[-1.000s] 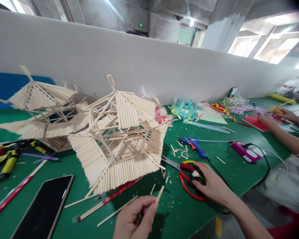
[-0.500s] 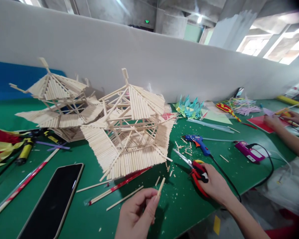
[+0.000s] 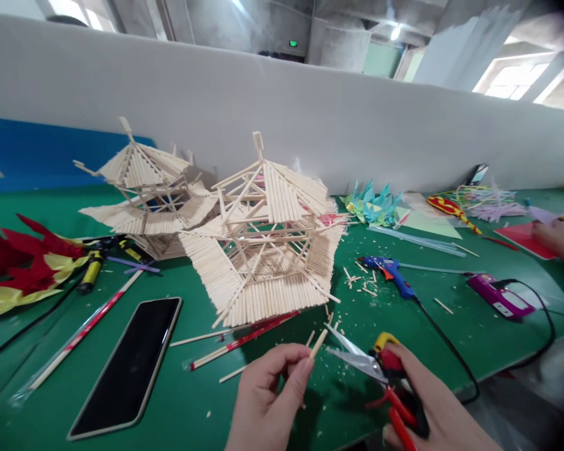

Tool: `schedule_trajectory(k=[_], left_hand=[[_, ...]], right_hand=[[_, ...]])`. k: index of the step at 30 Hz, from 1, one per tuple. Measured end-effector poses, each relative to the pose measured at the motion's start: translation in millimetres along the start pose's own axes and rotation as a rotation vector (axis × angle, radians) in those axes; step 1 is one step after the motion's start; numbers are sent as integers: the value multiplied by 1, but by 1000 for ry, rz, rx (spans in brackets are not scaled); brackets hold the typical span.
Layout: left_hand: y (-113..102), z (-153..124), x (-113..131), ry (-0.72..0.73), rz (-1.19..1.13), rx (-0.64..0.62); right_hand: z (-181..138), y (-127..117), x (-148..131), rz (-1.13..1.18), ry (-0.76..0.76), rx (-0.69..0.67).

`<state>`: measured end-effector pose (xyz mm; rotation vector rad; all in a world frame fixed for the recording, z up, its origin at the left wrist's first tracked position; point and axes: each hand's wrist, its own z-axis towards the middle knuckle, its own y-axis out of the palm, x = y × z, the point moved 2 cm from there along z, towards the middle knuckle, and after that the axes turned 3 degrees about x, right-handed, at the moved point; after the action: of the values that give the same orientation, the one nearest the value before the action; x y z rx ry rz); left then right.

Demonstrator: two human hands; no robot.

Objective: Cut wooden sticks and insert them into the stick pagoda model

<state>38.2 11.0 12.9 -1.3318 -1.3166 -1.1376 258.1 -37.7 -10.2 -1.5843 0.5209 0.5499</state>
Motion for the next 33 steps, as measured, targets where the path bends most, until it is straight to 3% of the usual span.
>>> schedule_trajectory(k=[4, 10, 18, 26, 33], left_hand=[[-8, 1, -1, 129, 97, -51], [-15, 0, -5, 346, 133, -114], [-18, 6, -2, 438, 125, -161], [-17, 5, -5, 366, 89, -154], [-19, 13, 9, 708, 262, -245]], right_hand=[[2, 7, -14, -74, -17, -101], [12, 7, -37, -103, -85, -68], [14, 8, -41, -130, -199, 22], [18, 14, -36, -116, -186, 56], [16, 18, -33, -156, -190, 9]])
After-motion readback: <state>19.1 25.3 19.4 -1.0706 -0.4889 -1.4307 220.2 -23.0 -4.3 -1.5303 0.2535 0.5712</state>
